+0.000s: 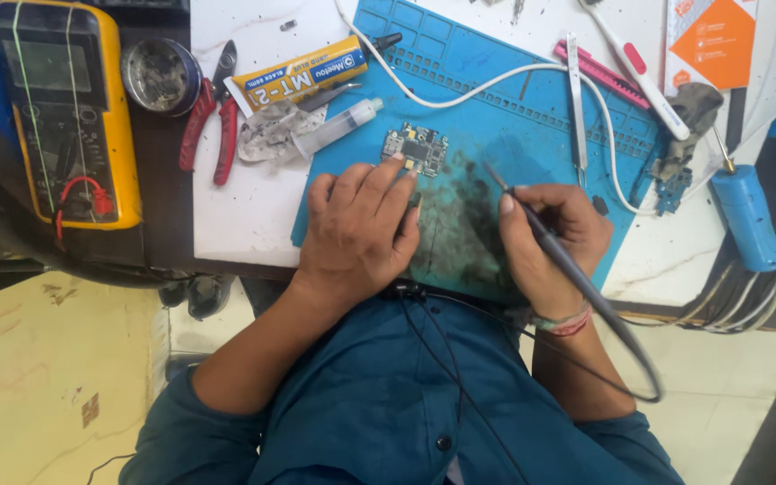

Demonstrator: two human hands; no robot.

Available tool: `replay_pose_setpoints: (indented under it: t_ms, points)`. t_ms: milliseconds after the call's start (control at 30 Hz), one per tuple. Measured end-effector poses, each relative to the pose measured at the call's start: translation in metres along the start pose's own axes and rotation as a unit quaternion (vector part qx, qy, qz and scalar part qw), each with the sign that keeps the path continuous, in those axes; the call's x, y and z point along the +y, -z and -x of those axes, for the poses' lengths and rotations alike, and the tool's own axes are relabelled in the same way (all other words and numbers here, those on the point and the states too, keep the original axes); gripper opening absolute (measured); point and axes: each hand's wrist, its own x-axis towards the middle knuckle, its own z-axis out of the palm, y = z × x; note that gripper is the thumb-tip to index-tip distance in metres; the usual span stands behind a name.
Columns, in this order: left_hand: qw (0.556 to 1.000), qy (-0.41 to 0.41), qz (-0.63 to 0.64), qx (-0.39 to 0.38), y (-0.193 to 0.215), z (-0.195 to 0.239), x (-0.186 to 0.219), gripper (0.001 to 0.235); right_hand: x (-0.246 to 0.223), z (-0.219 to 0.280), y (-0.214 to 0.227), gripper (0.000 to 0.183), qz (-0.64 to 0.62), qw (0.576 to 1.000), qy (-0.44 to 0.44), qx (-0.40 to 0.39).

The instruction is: The person uses a soldering iron to apply heat to a small circuit board held in their left hand. They then use a hot air gun to blow air onto the board, followed by applying a liquid from a syringe. The person continues to solder specific points on the board using the soldering iron and tweezers.

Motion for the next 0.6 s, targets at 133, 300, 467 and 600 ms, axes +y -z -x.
replay_pose_setpoints:
  t_ms: [133, 300, 467, 600]
  points:
    - [1.0, -0.007, -0.012, 0.016, 0.001, -0.001, 0.002, 0.039, -0.016, -0.004, 0.018, 0.008, 0.139, 0.987, 0.066, -0.043]
    - [1.0, 0.003, 0.028, 0.007, 0.005, -0.002, 0.003, 0.039, -0.032, -0.019, 0.007, 0.014, 0.001, 0.996, 0.031, -0.082]
    - [0.982, -0.032, 0.184, 0.04, 0.012, 0.014, -0.004, 0.033, -0.083, -0.056, -0.042, 0.02, -0.041, 0.976, 0.158, -0.145]
    - [0.908, -0.026, 0.419, -0.001, 0.017, 0.041, 0.001, 0.034, -0.123, -0.111, -0.085, 0.016, 0.047, 0.914, 0.362, -0.177]
